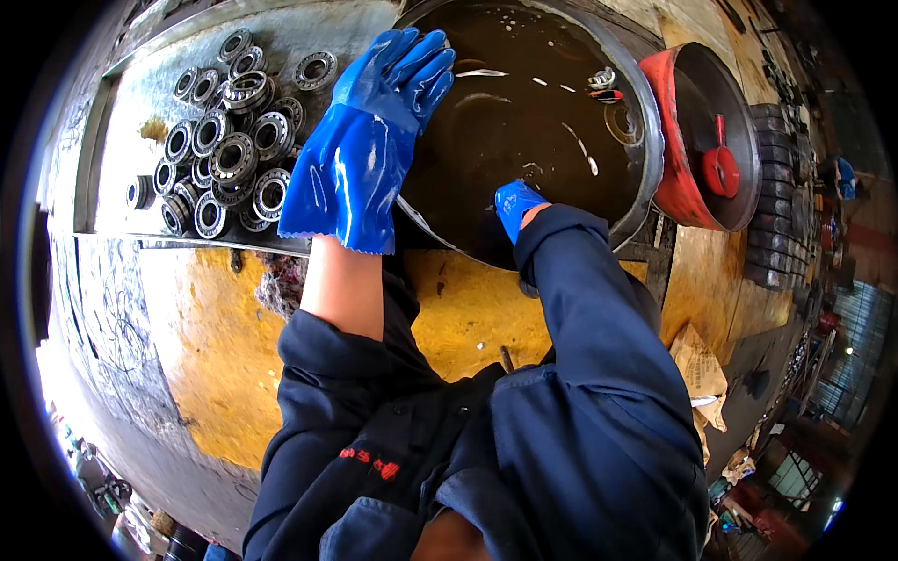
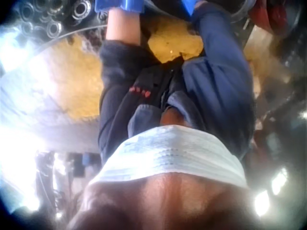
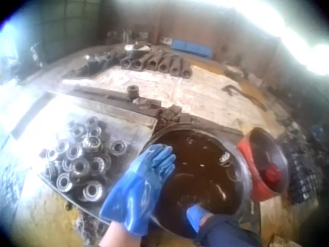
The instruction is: The person repeatedly picks up metal bearings from a tray, dips them into a bucket of dark liquid, and rubs them with gloved hands to clean them. The person then places the cleaned bearings back onto the tray. The process is repeated for several bearings throughout the clip.
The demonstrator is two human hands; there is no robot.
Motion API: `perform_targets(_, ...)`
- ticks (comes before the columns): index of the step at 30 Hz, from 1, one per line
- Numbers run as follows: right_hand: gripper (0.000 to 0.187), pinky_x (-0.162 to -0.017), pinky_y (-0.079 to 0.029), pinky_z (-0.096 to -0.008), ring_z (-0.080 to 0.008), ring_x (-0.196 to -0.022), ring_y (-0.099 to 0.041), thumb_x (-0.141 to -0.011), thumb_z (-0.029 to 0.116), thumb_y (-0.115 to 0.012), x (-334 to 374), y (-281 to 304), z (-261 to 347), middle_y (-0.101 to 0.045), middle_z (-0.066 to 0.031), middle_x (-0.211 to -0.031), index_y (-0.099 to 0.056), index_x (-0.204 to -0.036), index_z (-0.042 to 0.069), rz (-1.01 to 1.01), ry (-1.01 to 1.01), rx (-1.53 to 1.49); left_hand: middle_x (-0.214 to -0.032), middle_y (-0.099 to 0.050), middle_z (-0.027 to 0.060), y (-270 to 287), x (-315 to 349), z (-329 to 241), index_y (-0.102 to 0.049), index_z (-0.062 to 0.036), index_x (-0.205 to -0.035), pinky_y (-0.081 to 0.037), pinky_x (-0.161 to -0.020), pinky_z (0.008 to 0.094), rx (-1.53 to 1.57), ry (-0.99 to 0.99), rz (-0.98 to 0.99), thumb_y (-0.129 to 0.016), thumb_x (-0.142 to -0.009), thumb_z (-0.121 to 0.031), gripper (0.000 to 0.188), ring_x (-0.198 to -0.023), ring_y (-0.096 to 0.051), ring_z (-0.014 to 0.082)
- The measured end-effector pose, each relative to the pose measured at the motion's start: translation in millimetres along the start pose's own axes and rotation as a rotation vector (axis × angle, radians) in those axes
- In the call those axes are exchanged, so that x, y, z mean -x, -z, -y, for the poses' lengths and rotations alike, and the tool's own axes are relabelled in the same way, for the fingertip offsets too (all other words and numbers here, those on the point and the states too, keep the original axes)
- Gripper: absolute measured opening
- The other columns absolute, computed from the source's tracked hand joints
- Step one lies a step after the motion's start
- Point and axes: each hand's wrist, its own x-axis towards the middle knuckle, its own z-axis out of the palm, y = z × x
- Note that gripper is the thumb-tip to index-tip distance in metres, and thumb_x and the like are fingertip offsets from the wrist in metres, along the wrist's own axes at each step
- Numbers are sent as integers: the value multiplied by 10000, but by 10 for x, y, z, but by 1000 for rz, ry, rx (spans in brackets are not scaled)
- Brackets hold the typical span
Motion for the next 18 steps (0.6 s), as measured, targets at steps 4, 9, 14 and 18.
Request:
perform_targets(4,241,-844,-563,-508,-299,-1022,-727,-833,196,-703,-98,108,82,-766,-100,-1057,-784,-1041,106,-14,29,121,-1413,-575,238,340,-242,92,-475,-32,-1447,-504,-1065,482,38,-59,18,-551,-1059,-327,494,-1243,-610,388)
perform_targets(9,246,-830,-569,-507,-294,-1011,-732,-826,200,-713,-64,144,83,-769,-93,-1052,-790,-1042,109,-25,-1,247,-1419,-571,231,355,-241,159,-468,-35,-1450,-509,-1066,473,94,-82,104,-533,-1065,-318,482,-1250,-609,376)
perform_targets(14,252,-815,-576,-506,-289,-1000,-737,-820,205,-724,20,195,76,-772,-86,-1047,-796,-1044,112,-60,-51,254,-1415,-574,224,327,-175,150,-487,-38,-1420,-510,-1071,471,106,-147,119,-514,-1071,-295,434,-1261,-602,372)
perform_targets(18,261,-775,-591,-492,-281,-1000,-743,-809,198,-736,169,61,-38,-767,-70,-1077,-795,-1057,141,-33,-232,-39,-1428,-553,236,469,-239,238,-476,-29,-1416,-491,-1093,480,149,-201,229,-506,-1075,-293,432,-1273,-590,376)
